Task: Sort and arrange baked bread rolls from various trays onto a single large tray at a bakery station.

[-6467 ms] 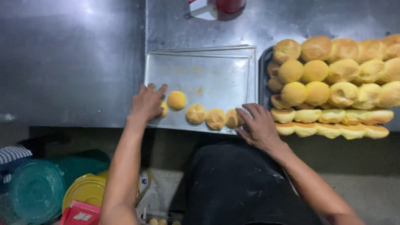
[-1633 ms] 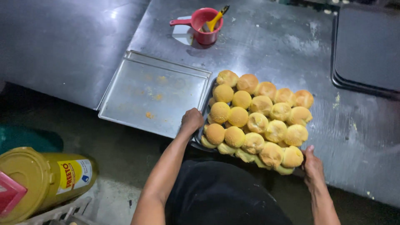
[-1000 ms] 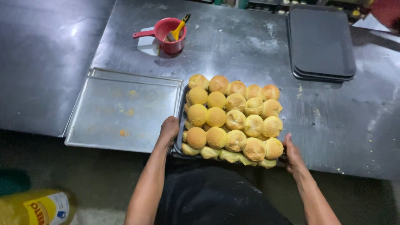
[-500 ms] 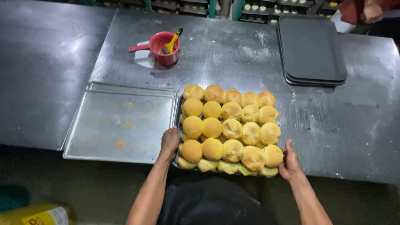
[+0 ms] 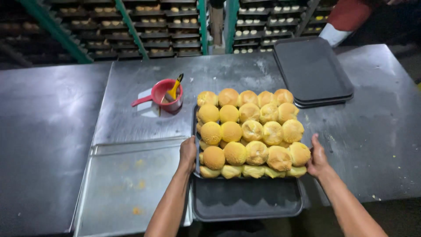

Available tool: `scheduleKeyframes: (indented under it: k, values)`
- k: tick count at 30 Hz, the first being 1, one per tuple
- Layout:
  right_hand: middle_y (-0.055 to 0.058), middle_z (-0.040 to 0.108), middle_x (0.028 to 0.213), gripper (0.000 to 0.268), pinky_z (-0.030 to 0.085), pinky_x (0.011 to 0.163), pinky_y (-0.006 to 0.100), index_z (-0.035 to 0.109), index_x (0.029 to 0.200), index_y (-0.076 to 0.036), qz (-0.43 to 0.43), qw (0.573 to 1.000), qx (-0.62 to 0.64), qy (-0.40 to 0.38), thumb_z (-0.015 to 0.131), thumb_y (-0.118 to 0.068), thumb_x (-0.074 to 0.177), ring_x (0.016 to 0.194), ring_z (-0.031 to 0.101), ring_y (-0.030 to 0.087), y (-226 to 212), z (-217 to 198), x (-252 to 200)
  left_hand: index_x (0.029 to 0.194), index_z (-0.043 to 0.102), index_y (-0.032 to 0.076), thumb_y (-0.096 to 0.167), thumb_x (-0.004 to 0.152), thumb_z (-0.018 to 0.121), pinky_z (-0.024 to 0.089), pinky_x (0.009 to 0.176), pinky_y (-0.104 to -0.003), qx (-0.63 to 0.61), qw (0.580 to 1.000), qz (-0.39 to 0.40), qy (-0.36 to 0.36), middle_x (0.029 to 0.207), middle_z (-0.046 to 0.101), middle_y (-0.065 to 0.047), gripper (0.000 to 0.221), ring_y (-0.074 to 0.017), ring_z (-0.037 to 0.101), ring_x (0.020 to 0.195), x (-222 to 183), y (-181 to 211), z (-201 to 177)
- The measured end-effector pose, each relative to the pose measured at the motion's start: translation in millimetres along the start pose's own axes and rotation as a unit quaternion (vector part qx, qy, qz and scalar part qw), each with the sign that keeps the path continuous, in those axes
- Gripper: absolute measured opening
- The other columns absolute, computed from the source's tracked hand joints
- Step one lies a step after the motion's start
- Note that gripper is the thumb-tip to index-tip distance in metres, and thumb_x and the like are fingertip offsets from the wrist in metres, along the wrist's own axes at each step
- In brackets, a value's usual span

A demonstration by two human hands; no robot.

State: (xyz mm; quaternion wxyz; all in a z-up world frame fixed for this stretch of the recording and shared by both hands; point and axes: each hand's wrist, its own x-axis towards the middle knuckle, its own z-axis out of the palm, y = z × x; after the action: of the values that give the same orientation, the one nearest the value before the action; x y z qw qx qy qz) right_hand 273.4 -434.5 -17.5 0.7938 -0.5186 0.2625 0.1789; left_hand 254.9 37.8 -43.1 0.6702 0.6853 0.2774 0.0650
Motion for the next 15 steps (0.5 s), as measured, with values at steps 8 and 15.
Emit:
scheduleKeyframes:
  k: [8, 15]
  values:
    - [0.023, 0.06, 0.141, 0.116, 0.035, 0.117, 0.055, 0.051, 0.14, 0.008, 0.04, 0.999, -0.009, -0.009, 0.035, -0.091, 0.082, 0.134, 0.054, 0.039, -70.7, 42.4, 112.8, 0.097, 0.07, -0.011, 0.031, 0.095, 0.054, 0.05, 0.08, -0.045, -0.042, 0.999, 0.007, 0.015, 0.098, 0.074, -0.026, 0.045, -0.0297, 0.067, 0.089, 109.3, 7.4, 61.4]
    - [0.023, 0.058, 0.148, 0.118, 0.035, 0.118, 0.055, 0.051, 0.143, 0.009, 0.05, 0.999, -0.009, -0.001, 0.042, -0.091, 0.081, 0.138, 0.052, 0.039, -110.7, 67.4, 214.2, 0.095, 0.071, -0.013, 0.03, 0.092, 0.054, 0.052, 0.078, -0.045, -0.004, 0.998, -0.001, 0.056, 0.094, 0.075, -0.023, 0.046, -0.0298, 0.071, 0.084, 195.4, 26.4, 94.9]
